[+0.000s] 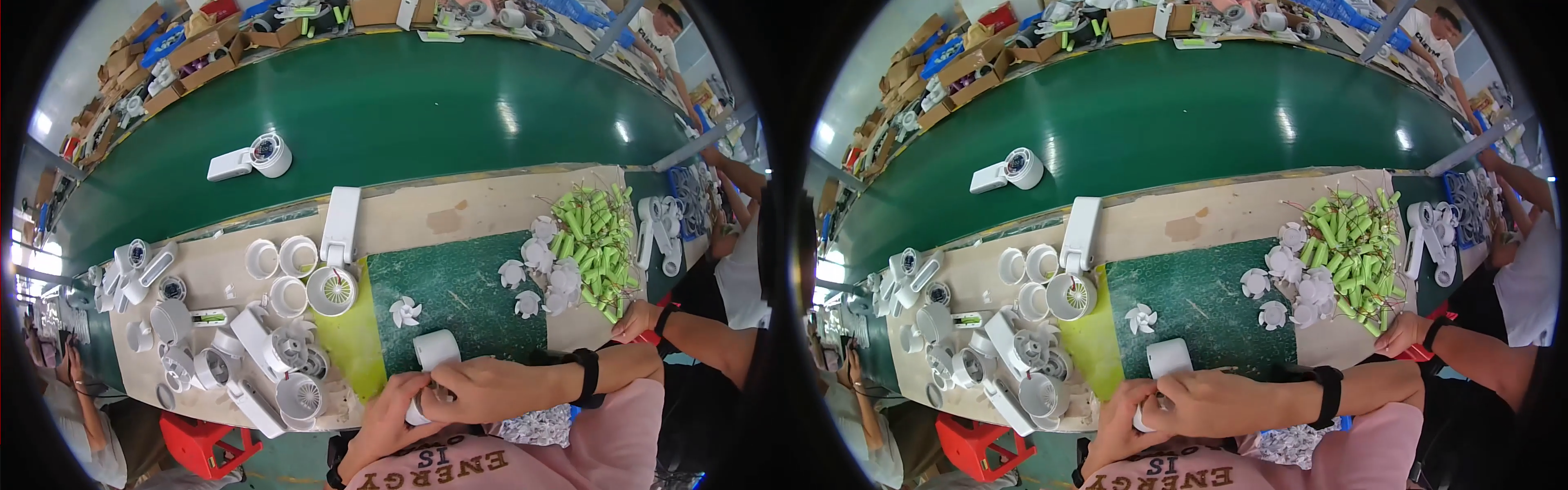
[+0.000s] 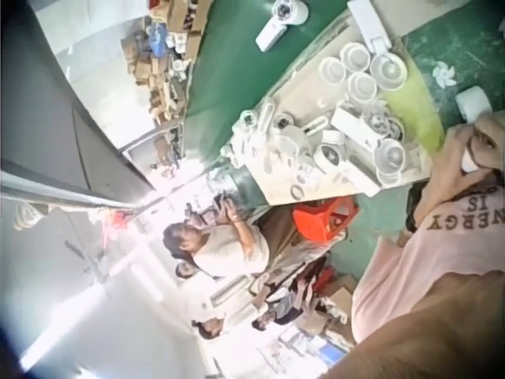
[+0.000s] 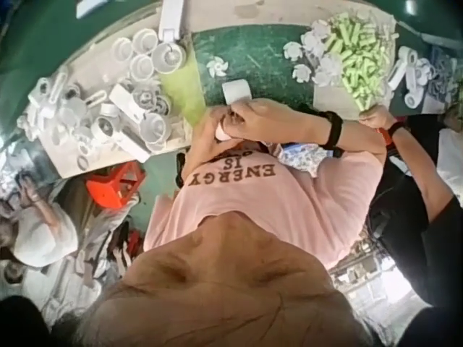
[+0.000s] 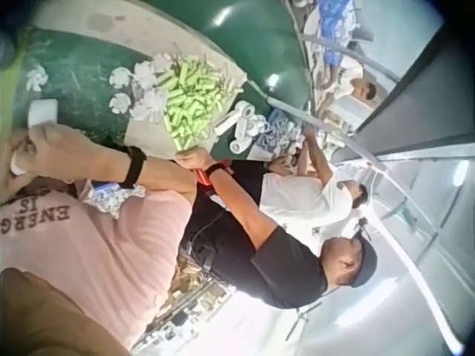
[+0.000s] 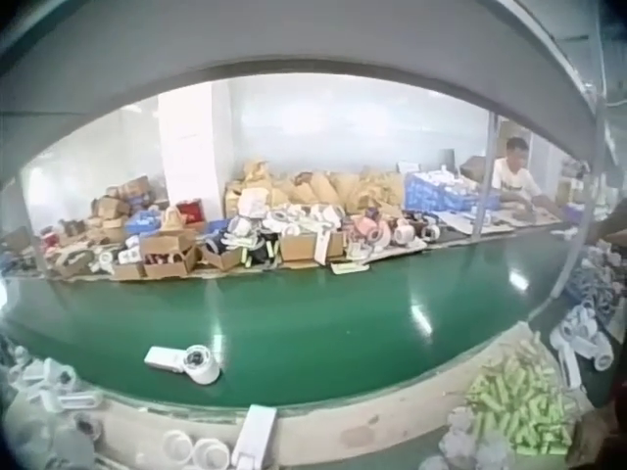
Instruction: Assembling small portable electronic fans by connecting the motor, blades, and housing components.
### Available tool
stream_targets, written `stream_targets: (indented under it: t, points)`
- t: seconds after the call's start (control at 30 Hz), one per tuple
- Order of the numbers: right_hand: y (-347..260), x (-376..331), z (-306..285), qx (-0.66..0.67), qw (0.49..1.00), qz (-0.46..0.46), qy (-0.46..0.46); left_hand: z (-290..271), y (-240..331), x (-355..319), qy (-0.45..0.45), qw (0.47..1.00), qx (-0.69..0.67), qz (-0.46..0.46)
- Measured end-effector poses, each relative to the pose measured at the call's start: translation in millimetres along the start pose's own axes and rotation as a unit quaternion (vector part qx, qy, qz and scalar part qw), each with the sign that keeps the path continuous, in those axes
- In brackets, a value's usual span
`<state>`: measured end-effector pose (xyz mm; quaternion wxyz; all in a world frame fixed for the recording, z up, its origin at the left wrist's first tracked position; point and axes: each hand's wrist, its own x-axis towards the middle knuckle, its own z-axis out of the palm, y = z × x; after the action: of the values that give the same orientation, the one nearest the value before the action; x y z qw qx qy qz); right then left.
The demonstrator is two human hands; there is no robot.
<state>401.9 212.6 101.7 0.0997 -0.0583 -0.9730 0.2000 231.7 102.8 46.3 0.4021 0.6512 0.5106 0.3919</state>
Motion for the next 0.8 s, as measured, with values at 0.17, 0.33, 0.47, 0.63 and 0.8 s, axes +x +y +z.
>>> stream_targets:
  t: [0.17,0.33,0.47,0.63,0.8]
  points:
    - [0,19,-14,0.039,0.996,-0.035,-0.070,-12,10,-8,-0.021,0.999,0.004,-0.046]
    - [-4,-7,-10,0.169,0.980,0.058,-0.093,8,-5,-13,-0.045,0.989,-0.137,0.016]
    - [-1,14,-12,0.226,0.966,0.006,-0.122,-12,16,-14,0.041,0.997,-0.036,0.051]
    - [14,29,-32,0.282,0.943,0.101,-0.145,-8,8,-3,0.054,0.984,-0.062,0.157]
    - [43,24,-49,0.260,0.945,0.174,-0.095,-25,5,-8,0.082,0.986,-0.109,0.099]
